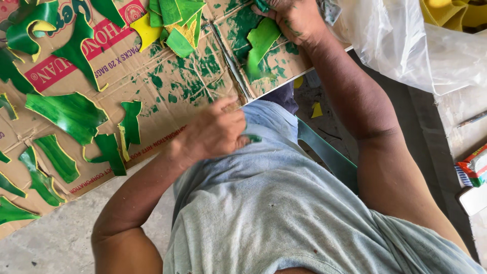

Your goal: The person repeatedly picks up yellow foam cutouts from a plastic bag, applies green paint to one side using a small brush, and places the painted pieces onto a cardboard surface. The person continues this cycle throughout the clip, accumulating a growing pile of green-painted cutouts.

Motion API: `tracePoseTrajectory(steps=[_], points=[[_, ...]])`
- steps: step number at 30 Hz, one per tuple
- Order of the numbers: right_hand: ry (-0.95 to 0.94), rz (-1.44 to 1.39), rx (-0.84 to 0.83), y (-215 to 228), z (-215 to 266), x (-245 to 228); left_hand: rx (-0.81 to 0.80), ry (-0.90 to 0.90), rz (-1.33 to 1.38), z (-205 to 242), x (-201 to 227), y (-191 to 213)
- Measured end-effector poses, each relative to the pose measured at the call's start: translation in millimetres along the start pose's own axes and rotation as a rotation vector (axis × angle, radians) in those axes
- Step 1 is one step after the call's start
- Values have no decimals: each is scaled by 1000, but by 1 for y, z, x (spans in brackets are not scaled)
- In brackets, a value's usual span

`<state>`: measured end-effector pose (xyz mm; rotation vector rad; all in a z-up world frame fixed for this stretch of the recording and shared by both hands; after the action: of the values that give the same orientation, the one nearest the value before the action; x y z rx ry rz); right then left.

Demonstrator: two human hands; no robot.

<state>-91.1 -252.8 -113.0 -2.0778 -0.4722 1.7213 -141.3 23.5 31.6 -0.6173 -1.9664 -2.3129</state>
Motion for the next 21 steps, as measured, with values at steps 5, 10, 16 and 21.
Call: tracePoseTrajectory(steps=[5,10,16,21], points=[[4,105,114,-13,-2,-10,659,120,239,-30,-72,55],[41,212,133,-33,-12,-33,272,344,7,-97,-112,-2],[39,110,76,-38,-3,-34,19,247,-23,-92,-94,-24],[24,89,72,-36,-10,-33,-41,-79,33,-65,-21,4]])
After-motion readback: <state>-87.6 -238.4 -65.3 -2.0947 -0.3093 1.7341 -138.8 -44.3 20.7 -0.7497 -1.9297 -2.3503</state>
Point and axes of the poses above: each hand's wrist, its own z-axis away from the middle knuckle, its own y-axis out of the back of the hand, x = y × z, the point moved 8 cm from there along -z, towards the middle knuckle, and after that the axes turned 13 degrees about -x, right-handed, at the moved point
